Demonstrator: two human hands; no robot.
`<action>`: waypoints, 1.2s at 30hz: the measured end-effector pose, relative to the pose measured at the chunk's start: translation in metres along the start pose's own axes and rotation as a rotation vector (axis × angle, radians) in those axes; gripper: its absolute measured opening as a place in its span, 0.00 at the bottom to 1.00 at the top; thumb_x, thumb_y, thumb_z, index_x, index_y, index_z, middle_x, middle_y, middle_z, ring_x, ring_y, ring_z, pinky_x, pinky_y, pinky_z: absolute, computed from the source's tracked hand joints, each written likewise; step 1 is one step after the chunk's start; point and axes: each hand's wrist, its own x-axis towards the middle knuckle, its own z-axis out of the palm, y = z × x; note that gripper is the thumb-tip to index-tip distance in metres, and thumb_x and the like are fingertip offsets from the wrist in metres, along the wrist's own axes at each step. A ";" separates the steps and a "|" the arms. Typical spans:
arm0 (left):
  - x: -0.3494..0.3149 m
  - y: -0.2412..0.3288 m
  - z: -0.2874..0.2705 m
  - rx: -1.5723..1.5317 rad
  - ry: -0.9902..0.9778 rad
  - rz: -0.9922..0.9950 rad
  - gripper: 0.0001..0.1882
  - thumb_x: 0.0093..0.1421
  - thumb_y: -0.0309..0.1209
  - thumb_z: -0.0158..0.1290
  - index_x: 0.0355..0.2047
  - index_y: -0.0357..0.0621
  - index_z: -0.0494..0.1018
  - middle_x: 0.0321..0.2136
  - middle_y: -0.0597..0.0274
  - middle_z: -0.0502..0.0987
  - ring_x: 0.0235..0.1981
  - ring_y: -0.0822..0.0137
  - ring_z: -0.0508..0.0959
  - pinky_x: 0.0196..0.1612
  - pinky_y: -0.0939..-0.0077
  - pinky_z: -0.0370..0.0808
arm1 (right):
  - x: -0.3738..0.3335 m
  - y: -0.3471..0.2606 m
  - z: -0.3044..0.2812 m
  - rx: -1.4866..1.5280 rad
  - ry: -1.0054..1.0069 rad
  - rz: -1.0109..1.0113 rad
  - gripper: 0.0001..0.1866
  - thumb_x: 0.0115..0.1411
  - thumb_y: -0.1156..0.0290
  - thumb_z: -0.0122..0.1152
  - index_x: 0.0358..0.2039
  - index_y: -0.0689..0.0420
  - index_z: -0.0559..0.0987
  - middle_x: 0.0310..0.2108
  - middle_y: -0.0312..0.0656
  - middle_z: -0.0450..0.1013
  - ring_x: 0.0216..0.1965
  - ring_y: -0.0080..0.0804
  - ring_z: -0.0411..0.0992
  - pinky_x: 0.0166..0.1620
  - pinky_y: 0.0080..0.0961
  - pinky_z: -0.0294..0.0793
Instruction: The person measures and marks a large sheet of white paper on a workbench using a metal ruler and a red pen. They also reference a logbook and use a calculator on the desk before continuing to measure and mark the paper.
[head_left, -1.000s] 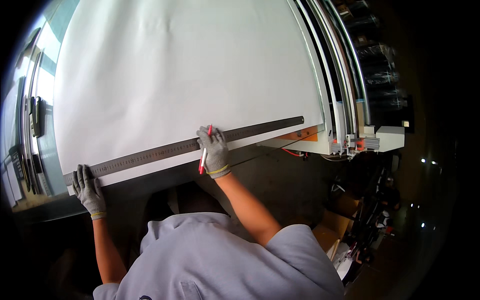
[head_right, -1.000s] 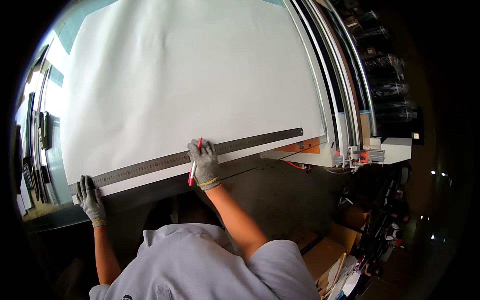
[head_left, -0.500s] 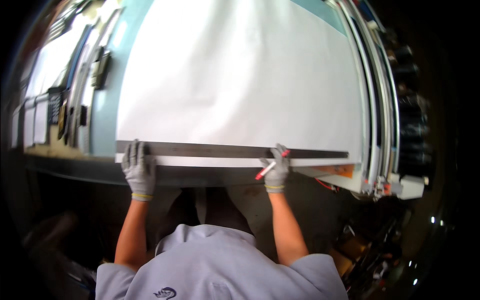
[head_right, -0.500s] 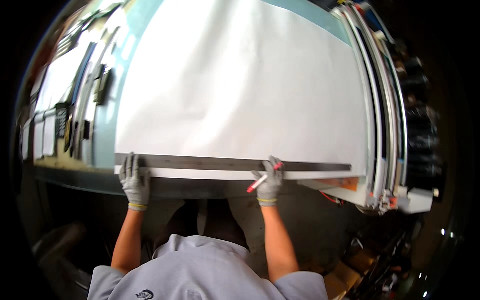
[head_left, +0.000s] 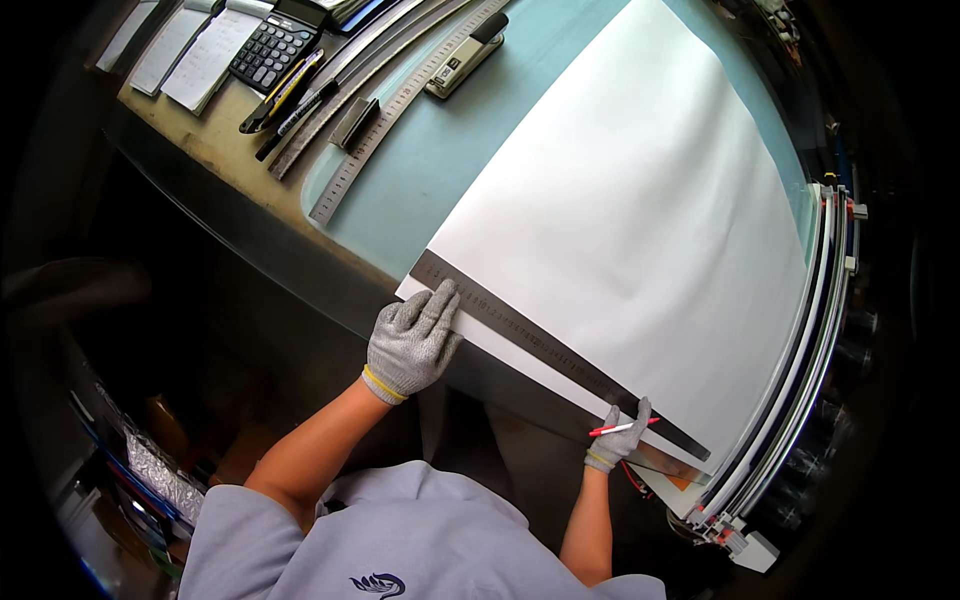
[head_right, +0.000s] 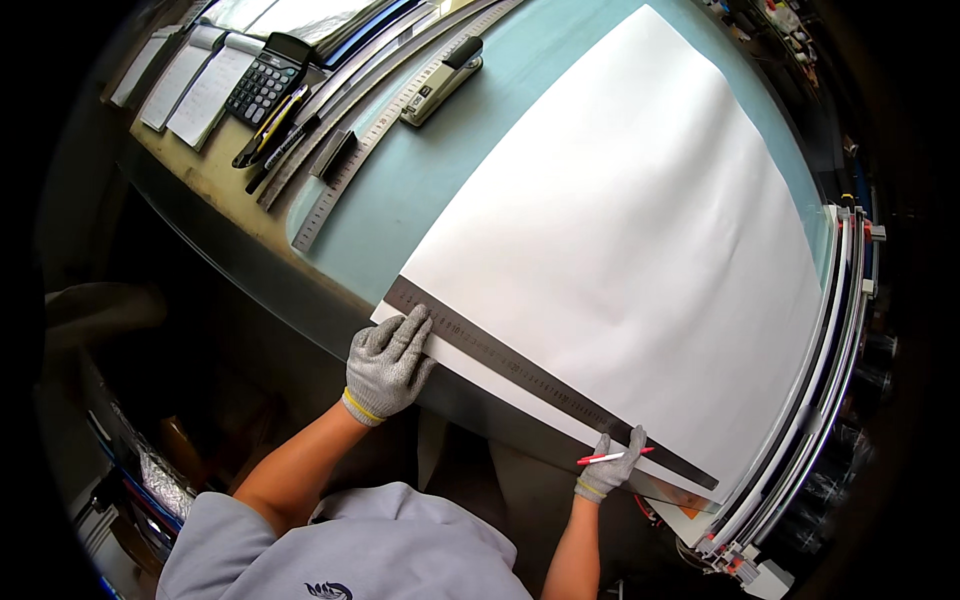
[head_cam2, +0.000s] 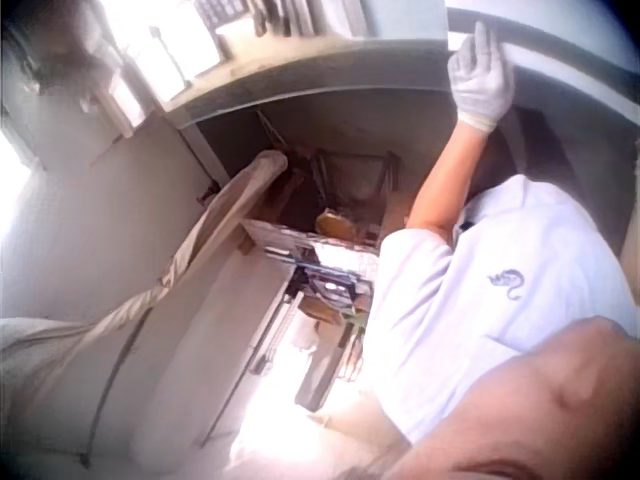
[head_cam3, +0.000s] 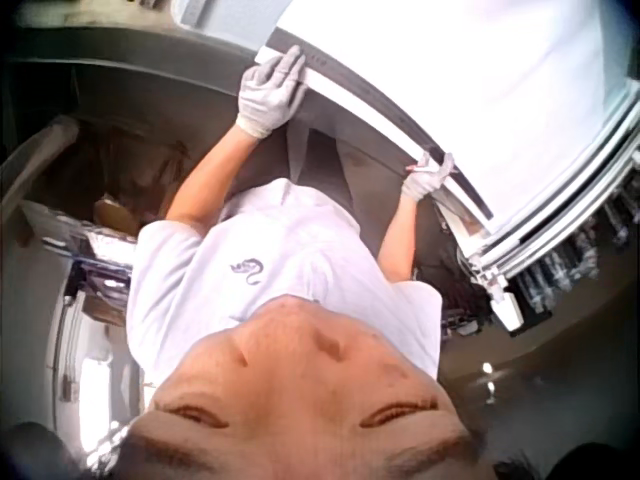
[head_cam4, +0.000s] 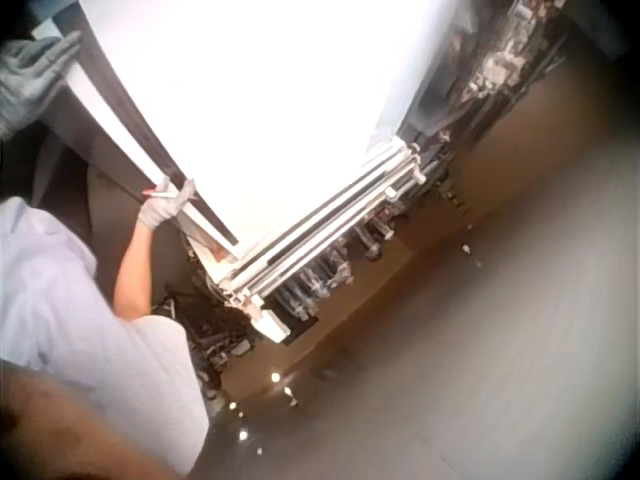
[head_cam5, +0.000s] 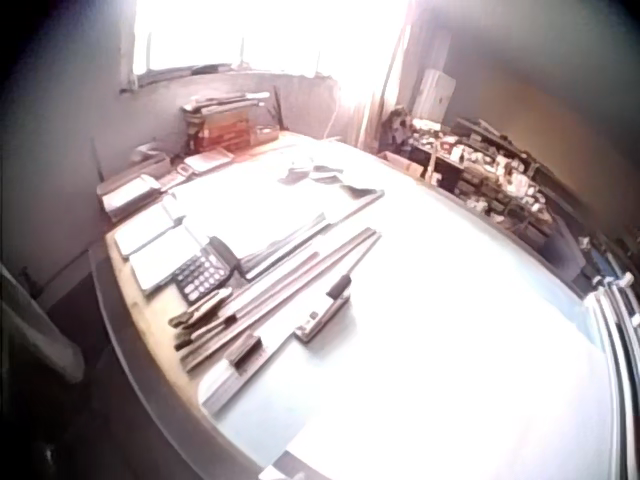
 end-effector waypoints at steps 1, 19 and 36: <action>0.000 -0.002 0.001 -0.003 0.005 -0.006 0.28 0.50 0.37 0.65 0.52 0.42 0.78 0.59 0.60 0.76 0.49 0.61 0.77 0.49 0.64 0.71 | -0.001 0.001 0.002 0.015 -0.003 0.003 0.30 0.55 0.83 0.66 0.60 0.67 0.71 0.62 0.52 0.69 0.65 0.46 0.66 0.70 0.39 0.60; 0.000 -0.009 0.006 -0.026 0.011 -0.021 0.22 0.55 0.36 0.62 0.49 0.40 0.81 0.59 0.59 0.76 0.48 0.61 0.76 0.43 0.68 0.75 | -0.002 0.010 0.004 -0.092 -0.031 -0.007 0.27 0.61 0.80 0.62 0.61 0.65 0.69 0.62 0.51 0.69 0.64 0.45 0.67 0.69 0.38 0.63; 0.003 -0.008 0.004 -0.015 0.010 -0.043 0.28 0.49 0.35 0.64 0.52 0.41 0.79 0.58 0.58 0.76 0.47 0.61 0.78 0.45 0.65 0.72 | -0.002 0.011 0.007 -0.089 -0.030 -0.039 0.27 0.60 0.79 0.64 0.60 0.67 0.70 0.62 0.53 0.68 0.64 0.47 0.67 0.68 0.40 0.64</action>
